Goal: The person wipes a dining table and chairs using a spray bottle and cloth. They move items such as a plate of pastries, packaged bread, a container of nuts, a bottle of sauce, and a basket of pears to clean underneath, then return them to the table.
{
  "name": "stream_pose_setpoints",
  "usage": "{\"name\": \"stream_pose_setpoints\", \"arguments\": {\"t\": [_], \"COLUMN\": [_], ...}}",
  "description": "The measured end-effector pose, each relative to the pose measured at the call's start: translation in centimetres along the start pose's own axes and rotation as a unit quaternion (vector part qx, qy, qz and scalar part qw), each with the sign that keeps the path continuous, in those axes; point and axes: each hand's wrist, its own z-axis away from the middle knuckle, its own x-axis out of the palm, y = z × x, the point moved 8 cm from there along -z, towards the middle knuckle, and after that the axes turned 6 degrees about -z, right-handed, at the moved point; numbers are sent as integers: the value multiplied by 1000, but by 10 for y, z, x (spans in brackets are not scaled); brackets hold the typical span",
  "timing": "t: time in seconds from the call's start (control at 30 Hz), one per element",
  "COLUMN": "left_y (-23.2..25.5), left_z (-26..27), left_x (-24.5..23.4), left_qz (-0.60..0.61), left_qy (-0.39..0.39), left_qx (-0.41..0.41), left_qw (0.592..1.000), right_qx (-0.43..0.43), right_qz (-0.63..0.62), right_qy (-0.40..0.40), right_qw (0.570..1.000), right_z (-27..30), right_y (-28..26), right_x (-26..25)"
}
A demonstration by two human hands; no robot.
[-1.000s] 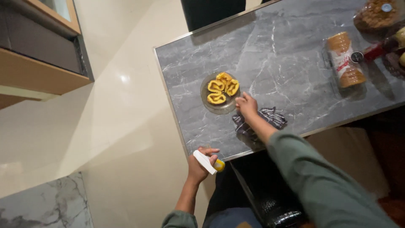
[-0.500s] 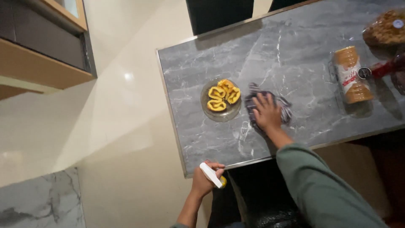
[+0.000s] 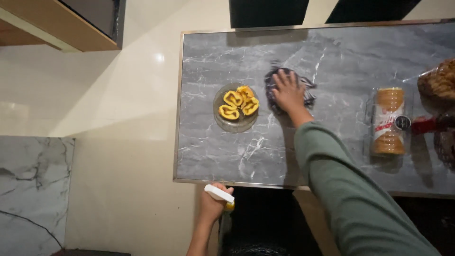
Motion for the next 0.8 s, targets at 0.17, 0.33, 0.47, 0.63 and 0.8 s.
{"name": "stream_pose_setpoints", "arguments": {"t": [0.17,0.33,0.47,0.63,0.8], "left_y": [-23,-43,-33,49,82], "left_z": [15,-6,-39,-42,-40], "left_x": [12,49,82,89,93], "left_qz": [-26,6,-83,-83,-69], "left_qy": [28,-10,-63,-78,-41], "left_qx": [13,-32,-4,12,44], "left_qw": [999,999,995,993,996], "right_qx": [64,-9,-190,-111,-184], "right_qz": [124,45,51,21,40], "right_qy": [313,141,95,124,225], "right_qw": [940,989,976,986,956], "right_z": [93,210,200,80,-5], "right_y": [51,21,-11,19,-3], "right_x": [-9,52,53,24,13]}}
